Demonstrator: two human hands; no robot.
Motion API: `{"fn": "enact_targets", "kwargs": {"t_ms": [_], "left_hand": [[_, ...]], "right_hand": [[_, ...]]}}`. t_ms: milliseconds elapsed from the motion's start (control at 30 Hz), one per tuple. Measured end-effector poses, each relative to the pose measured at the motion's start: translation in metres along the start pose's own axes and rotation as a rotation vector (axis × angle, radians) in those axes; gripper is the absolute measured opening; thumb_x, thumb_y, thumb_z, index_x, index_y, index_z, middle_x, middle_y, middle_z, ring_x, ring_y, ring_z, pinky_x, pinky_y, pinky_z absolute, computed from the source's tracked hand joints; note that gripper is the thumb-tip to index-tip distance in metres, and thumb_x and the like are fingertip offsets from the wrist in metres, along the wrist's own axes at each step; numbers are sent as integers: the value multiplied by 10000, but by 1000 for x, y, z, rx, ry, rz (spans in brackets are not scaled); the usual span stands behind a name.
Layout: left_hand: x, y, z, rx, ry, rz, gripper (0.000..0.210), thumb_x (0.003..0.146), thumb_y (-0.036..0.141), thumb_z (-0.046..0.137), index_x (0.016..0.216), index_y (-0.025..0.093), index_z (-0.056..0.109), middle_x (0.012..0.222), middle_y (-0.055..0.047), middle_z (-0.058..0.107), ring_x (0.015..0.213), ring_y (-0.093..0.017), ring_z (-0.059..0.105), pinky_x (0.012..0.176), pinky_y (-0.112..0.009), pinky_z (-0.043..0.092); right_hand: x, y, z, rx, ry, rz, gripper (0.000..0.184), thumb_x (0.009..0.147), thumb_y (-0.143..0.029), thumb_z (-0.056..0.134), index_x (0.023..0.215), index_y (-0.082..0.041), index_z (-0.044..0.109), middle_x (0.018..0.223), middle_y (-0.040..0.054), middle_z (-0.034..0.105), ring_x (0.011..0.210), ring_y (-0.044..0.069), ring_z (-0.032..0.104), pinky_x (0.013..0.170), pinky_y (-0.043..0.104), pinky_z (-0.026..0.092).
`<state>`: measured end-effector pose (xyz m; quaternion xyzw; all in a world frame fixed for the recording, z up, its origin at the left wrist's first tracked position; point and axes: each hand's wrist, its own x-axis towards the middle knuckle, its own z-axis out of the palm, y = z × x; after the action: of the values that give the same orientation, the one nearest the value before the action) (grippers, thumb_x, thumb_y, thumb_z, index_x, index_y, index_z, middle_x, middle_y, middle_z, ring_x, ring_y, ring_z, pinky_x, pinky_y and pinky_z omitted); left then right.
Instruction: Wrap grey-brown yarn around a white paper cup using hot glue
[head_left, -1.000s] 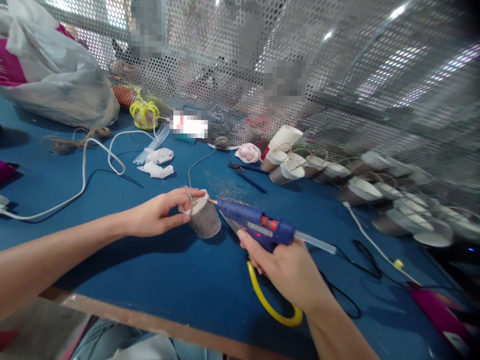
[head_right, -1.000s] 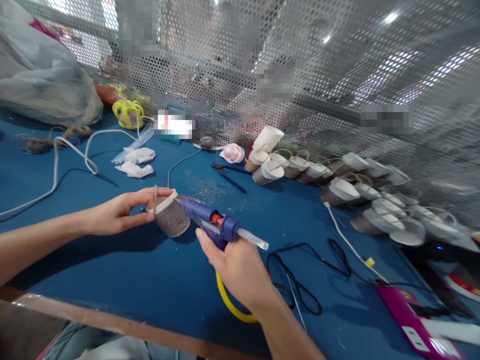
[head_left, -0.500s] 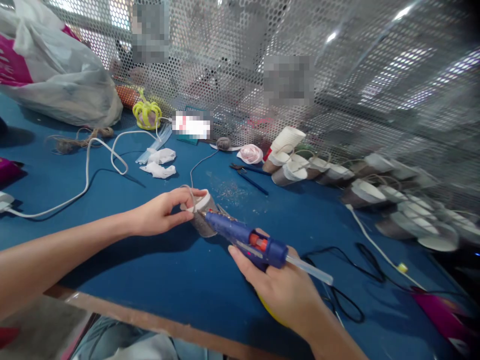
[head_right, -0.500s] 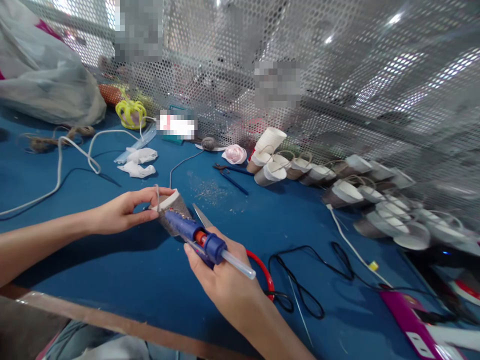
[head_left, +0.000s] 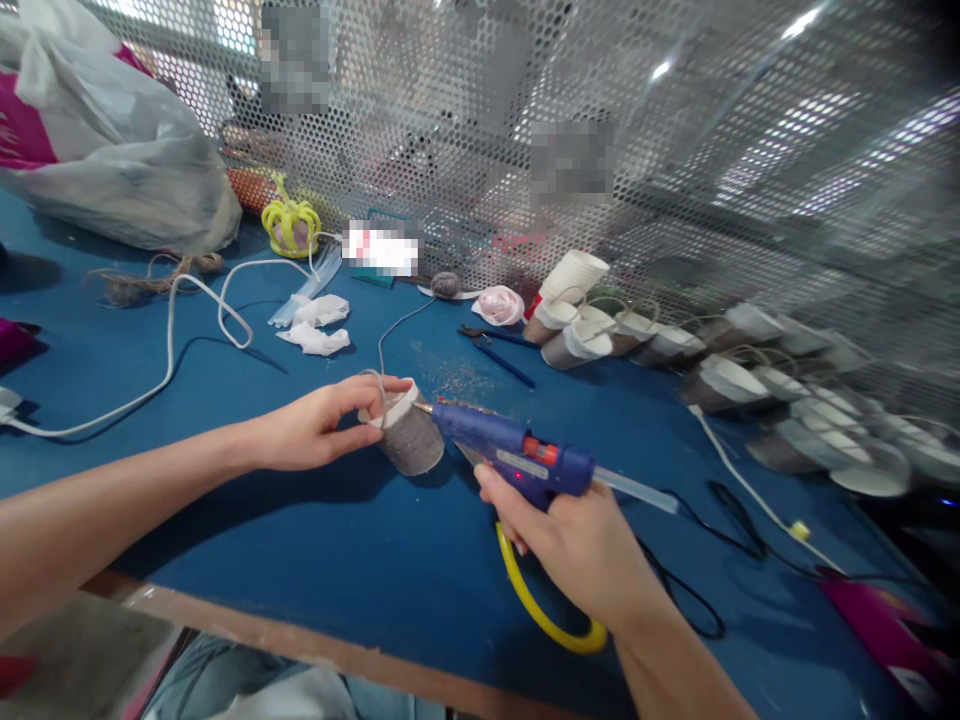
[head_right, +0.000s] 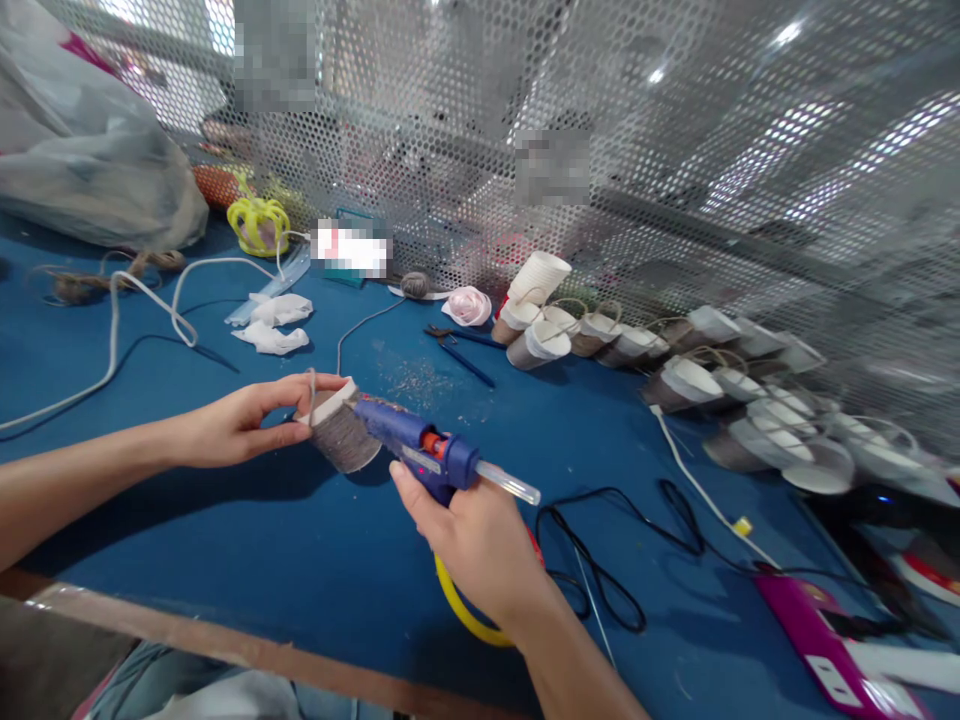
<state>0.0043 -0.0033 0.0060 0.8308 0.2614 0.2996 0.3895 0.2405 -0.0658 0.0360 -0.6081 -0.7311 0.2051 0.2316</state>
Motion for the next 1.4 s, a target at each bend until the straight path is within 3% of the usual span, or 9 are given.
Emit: {"fn": "enact_targets", "kwargs": {"t_ms": [367,533,767,967,1200,1400], "left_hand": [[-1,0,0,13,6,5,89,834,183,418,748,161,421,1235,-158,477,1219,-218,381,944,-358,340],[-1,-1,0,5,-7,2,84,832,181,423,750,162,417,1235,-158,471,1233,-209,366,951,-339,335],[-1,0,0,9,6,-8,89,832,199,420,750,165,418,1240,-154,473,1224,-220,375,948,-351,337],[-1,-1,0,8,3,8,85,832,205,420,758,164,429,1225,-157,483,1228,-226,370,952,-373,337],[-1,0,0,18,5,-2,91,833,194,422,748,163,420,1237,-159,471,1220,-211,380,944,-343,341],[-1,-1,0,12,15,3,109,838,208,411,739,164,424,1192,-158,500,1227,-228,372,935,-359,345]], "right_hand": [[8,-7,-2,87,-34,78,369,780,-445,474,533,-174,514,413,-10,513,397,114,514,451,239,443],[3,-3,0,115,-39,58,348,767,-460,482,578,-173,536,378,-27,492,349,109,486,381,228,424],[10,-7,-3,72,-24,43,351,785,-412,473,517,-185,483,407,-8,514,411,121,532,466,239,449],[4,-5,-1,120,-39,68,339,763,-461,482,572,-184,522,377,-31,486,352,112,487,390,230,428],[6,-5,0,47,-30,70,372,780,-468,455,550,-184,528,389,-19,505,366,118,502,415,243,438],[-5,-4,3,-176,107,-88,309,758,-475,475,706,-213,629,588,48,631,652,225,624,604,329,505]]}}
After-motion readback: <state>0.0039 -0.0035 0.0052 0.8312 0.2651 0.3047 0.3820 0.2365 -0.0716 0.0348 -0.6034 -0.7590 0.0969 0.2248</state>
